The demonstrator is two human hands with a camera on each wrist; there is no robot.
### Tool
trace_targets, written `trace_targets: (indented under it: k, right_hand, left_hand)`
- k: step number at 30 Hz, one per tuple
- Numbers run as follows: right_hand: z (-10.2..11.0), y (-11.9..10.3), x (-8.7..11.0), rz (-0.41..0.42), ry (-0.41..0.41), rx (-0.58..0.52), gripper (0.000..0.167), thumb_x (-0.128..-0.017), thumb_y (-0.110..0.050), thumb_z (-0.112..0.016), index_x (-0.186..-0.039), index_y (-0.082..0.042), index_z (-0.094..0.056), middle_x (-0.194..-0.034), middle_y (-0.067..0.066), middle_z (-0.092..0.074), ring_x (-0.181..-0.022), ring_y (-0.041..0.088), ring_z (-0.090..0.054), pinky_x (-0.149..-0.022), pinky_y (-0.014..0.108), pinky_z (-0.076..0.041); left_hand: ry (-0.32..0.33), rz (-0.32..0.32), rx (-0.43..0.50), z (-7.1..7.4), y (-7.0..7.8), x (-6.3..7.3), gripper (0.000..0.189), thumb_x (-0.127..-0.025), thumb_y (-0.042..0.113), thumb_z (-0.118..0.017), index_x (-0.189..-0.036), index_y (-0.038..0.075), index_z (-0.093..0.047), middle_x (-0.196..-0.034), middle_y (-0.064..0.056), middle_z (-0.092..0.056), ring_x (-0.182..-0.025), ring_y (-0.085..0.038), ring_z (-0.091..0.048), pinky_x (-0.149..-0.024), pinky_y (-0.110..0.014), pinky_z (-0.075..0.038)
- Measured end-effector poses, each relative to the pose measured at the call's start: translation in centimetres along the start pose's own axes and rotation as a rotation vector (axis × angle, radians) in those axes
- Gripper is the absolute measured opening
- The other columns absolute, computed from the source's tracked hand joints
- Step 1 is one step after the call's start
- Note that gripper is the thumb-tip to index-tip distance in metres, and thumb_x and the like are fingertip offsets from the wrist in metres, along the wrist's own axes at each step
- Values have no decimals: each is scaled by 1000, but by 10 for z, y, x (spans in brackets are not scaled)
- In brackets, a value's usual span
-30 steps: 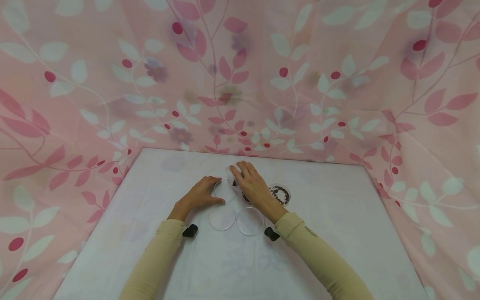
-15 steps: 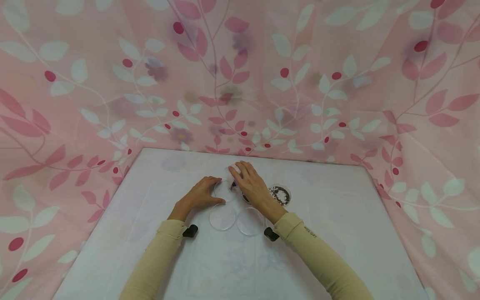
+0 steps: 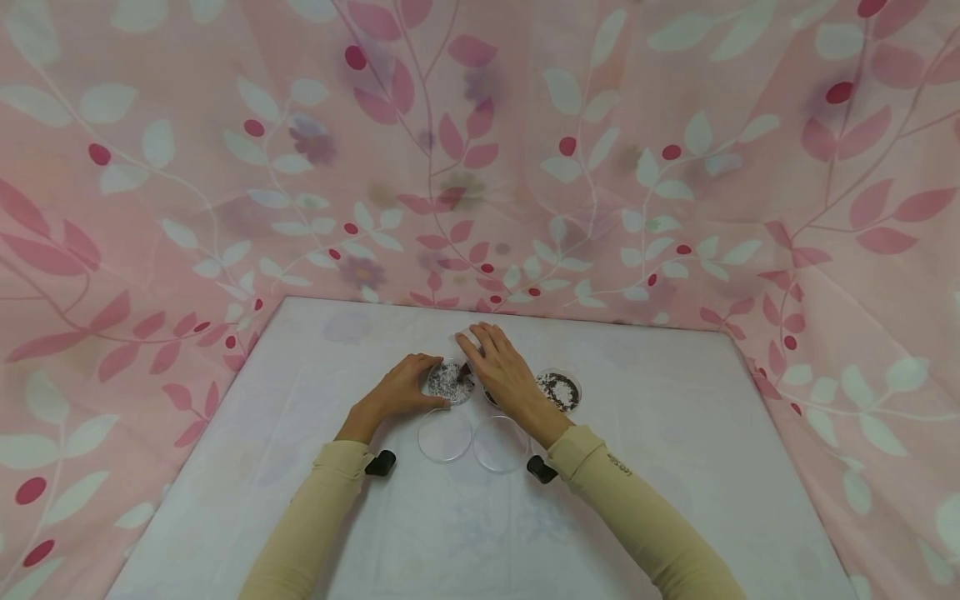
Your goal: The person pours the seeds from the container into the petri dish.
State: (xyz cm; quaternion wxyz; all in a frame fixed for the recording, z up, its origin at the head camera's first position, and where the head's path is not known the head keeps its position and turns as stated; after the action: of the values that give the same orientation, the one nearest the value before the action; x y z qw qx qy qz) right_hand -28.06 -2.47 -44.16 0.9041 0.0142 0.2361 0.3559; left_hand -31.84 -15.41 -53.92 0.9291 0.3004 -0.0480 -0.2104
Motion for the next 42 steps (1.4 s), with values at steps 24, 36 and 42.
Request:
trace_targets:
  k: [24, 36, 42]
  right_hand:
    - [0, 4, 0, -29, -11, -8, 55, -95, -3, -61, -146, -11, -42, -143, 17, -47, -136, 31, -43, -122, 39, -28]
    - [2, 3, 2, -19, 18, -20, 56, -92, -1, -63, -144, -9, -44, -141, 18, -48, -135, 32, -44, -120, 39, -30]
    - [3, 2, 2, -20, 20, -17, 57, -91, -1, -65, -144, -9, -44, -141, 18, -49, -134, 32, -45, -119, 39, -31]
  left_hand:
    - [-5, 10, 8, -1, -2, 0, 89, -68, 52, -85, -141, 12, -52, -141, -7, -55, -134, -26, -47, -114, -47, -38]
    - [-5, 7, 12, -2, -1, -1, 90, -68, 52, -85, -141, 11, -53, -140, -8, -55, -133, -27, -47, -114, -47, -38]
    - [-1, 10, 5, -2, -2, -1, 89, -69, 53, -85, -141, 11, -53, -140, -8, -55, -134, -27, -47, -114, -47, -38]
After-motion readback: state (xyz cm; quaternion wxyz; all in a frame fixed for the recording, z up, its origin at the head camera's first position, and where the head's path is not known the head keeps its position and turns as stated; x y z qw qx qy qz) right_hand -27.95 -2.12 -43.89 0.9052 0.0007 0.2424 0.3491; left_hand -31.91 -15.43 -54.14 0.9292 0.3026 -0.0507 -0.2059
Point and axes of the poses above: each hand's wrist, its own x-axis away from the middle knuckle, its own z-axis out of the back of the hand, y = z × x, the point moved 10 cm from there along -x, towards the middle knuckle
